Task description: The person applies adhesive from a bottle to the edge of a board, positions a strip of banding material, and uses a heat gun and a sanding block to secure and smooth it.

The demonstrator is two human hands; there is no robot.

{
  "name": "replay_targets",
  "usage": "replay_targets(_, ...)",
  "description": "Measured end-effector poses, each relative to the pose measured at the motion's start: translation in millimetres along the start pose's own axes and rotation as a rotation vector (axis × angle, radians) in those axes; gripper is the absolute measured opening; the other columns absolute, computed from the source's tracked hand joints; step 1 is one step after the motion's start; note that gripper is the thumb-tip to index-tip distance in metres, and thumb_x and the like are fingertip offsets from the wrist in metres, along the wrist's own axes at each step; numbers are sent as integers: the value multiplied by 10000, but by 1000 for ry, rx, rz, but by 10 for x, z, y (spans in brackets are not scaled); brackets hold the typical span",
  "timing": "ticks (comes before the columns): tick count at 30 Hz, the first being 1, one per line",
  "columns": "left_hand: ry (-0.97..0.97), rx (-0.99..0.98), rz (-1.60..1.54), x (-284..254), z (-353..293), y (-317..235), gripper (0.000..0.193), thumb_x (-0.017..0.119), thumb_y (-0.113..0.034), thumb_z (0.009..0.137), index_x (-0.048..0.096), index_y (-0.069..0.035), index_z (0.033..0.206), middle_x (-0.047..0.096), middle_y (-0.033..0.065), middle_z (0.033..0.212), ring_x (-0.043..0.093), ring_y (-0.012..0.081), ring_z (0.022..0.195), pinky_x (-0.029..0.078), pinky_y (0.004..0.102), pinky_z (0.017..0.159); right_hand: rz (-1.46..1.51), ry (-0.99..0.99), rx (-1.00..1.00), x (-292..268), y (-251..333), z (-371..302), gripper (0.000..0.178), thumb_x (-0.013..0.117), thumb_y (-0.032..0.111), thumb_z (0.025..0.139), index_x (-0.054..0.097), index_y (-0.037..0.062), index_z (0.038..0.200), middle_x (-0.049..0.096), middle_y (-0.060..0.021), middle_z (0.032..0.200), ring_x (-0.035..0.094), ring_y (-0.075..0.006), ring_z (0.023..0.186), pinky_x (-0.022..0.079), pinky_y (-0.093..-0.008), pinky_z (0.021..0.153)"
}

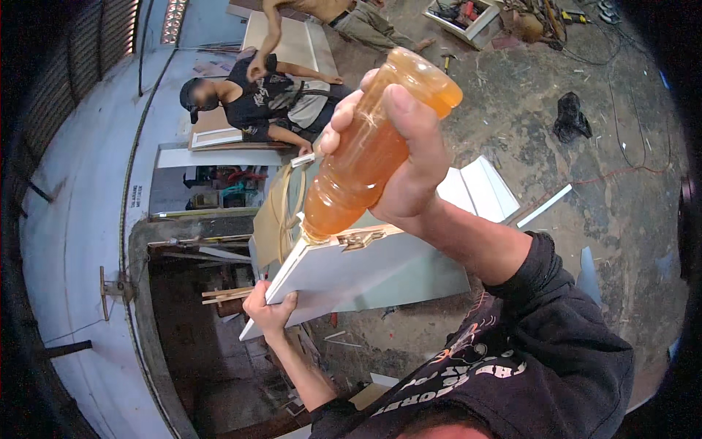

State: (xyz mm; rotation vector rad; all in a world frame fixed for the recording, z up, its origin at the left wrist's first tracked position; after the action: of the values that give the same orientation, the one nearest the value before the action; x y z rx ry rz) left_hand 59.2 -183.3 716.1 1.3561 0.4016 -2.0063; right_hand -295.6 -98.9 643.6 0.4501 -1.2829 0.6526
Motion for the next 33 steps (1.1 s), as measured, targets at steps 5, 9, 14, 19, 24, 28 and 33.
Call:
replay_targets(5, -15, -24, 11, -11, -20, 0, 519, 834, -499, 619, 572, -59, 707, 552, 70, 583, 570, 229, 525, 459, 345, 533, 135, 10, 12, 189, 9, 98, 393, 544, 461, 928, 527, 117, 1116, 628, -94, 887, 644, -239, 782, 534, -406, 731)
replay_targets(9, -37, 30, 32, -21, 16, -64, 551, 783, -536, 690, 556, -34, 702, 527, 71, 584, 535, 206, 512, 428, 331, 513, 301, 59, -13, 29, 110, 176, 416, 514, 493, 942, 532, 122, 1130, 624, -84, 898, 630, -237, 788, 527, -421, 741)
replay_targets(14, -17, -11, 67, -41, 7, -63, 484, 797, -463, 633, 561, -44, 690, 550, 84, 596, 553, 229, 519, 440, 350, 524, 181, 112, -41, -51, 4, 12, 422, 475, 466, 969, 518, 96, 1166, 606, -90, 908, 613, -238, 796, 509, -415, 769)
replay_targets(19, -16, -17, 76, -62, -20, -72, 482, 818, -462, 592, 561, -62, 670, 567, 85, 588, 576, 248, 529, 446, 368, 525, 244, 158, -73, -69, 72, 37, 439, 468, 473, 973, 511, 89, 1182, 595, -91, 918, 599, -236, 816, 499, -414, 786)
replay_targets(24, -24, -23, 81, -62, -25, -89, 504, 847, -491, 557, 557, -89, 648, 582, 84, 582, 595, 275, 544, 454, 384, 520, 209, 106, -34, -67, 36, 7, 377, 524, 428, 954, 513, 110, 1155, 607, -88, 894, 619, -229, 785, 526, -406, 756)
replay_targets(28, -45, -10, 73, -33, -13, -78, 535, 844, -527, 570, 545, -88, 639, 572, 81, 573, 586, 275, 532, 452, 381, 517, 184, 110, -19, -50, 11, -30, 371, 521, 426, 957, 513, 113, 1155, 606, -88, 894, 622, -229, 789, 523, -402, 762)
replay_targets(33, -72, 29, 64, -51, 8, -86, 552, 843, -540, 582, 540, -82, 639, 569, 80, 579, 579, 270, 526, 445, 378, 513, 184, 104, 0, -113, -17, -68, 374, 530, 432, 951, 511, 117, 1153, 607, -83, 884, 625, -225, 790, 520, -399, 766)
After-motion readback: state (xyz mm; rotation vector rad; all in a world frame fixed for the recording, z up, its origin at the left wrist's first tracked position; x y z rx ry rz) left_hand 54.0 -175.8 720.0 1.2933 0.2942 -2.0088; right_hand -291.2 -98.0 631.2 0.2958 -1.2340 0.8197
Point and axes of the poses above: each hand's wrist, its own z-axis towards the middle knuckle, its own x-axis out of the palm, y = z × x, the point moved 5 cm from there along z, towards the middle knuckle
